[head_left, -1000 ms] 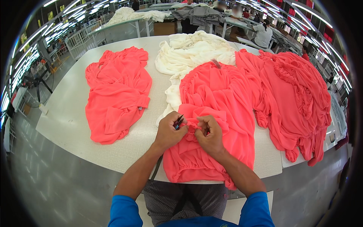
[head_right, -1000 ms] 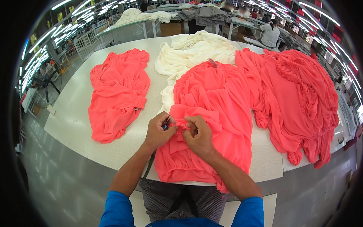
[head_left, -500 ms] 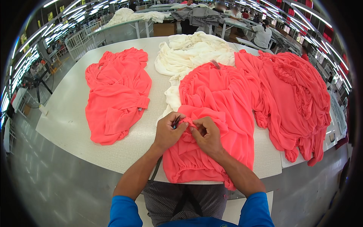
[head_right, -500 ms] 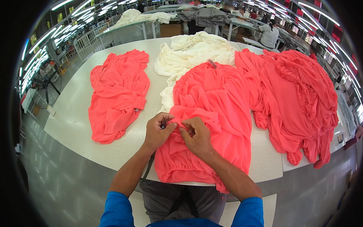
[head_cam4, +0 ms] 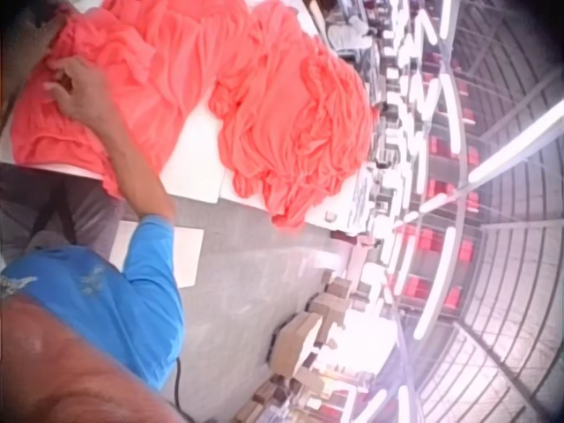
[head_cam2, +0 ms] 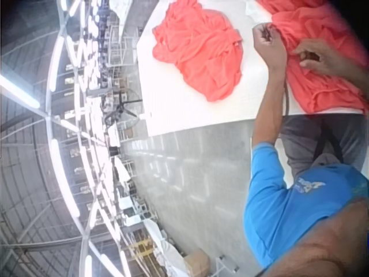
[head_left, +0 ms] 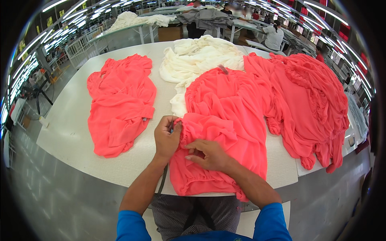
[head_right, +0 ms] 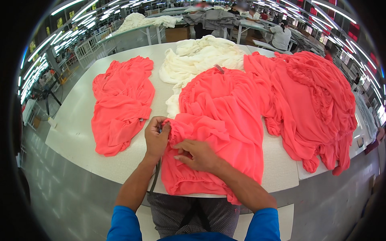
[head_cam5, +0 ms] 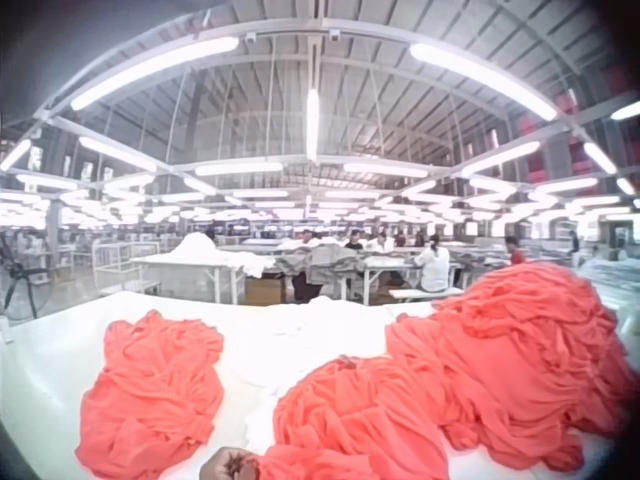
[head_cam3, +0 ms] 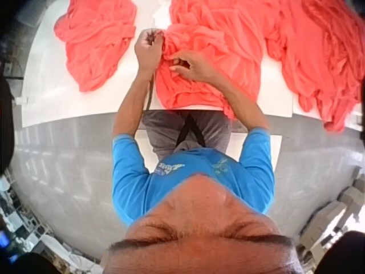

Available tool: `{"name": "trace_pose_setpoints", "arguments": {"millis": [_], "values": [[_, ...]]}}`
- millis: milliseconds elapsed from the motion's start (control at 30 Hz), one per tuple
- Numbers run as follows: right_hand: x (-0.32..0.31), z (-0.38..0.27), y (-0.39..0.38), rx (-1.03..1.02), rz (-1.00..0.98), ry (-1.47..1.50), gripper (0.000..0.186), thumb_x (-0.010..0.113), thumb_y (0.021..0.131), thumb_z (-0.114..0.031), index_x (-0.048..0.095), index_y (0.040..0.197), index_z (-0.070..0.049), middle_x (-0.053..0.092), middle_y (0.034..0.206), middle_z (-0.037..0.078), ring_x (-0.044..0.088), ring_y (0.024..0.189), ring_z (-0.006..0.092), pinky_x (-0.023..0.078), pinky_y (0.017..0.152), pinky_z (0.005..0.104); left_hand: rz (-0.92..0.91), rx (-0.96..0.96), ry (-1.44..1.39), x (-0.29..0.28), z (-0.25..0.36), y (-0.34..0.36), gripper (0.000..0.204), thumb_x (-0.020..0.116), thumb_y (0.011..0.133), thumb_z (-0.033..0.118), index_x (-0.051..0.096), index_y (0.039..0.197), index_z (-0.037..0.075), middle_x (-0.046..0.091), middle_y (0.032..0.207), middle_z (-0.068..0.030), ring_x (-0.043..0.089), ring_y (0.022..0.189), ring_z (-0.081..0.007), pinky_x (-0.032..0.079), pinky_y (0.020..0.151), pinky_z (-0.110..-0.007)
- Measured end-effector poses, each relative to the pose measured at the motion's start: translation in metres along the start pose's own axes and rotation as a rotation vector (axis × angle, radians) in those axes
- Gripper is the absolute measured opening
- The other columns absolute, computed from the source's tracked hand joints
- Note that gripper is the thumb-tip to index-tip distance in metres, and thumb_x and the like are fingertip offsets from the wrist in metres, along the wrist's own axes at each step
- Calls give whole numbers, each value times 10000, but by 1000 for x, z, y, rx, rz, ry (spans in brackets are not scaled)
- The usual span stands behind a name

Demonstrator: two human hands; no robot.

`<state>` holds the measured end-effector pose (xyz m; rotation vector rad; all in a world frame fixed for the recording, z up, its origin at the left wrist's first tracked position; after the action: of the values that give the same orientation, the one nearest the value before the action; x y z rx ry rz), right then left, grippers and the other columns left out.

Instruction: The person uses shears to trim loose threads and excess fabric from pink garments on a table. The person repeatedly picks up garments, snips threads, and places them back on the table.

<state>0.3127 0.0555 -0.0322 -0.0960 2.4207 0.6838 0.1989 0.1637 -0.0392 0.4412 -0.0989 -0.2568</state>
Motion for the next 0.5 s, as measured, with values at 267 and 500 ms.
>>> {"name": "trace_pose_setpoints", "arguments": {"millis": [267,500], "values": [[-16,-12,0,-107,162,26,321,688,849,-80,596,1151,-25,626,861,92,604,734,175,490,635,282,585,-67,101,-96,-26,32,155,634,872,68,587,1010,16,551,875,-7,511,749,-73,452,683,-230],[-60,0,-7,-127,526,-152,219,646,876,-56,583,1079,-3,633,901,97,608,754,184,476,647,278,912,236,281,-137,4,29,219,601,894,98,556,1075,-17,561,1001,-42,506,882,-118,440,792,-273]]}}
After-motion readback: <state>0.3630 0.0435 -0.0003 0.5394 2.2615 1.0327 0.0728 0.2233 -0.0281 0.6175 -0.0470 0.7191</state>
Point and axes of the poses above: each hand's wrist, its own y-axis towards the middle knuckle, its own x-axis out of the palm, z = x × y, the point moved 7 cm from there along y, towards the middle knuckle
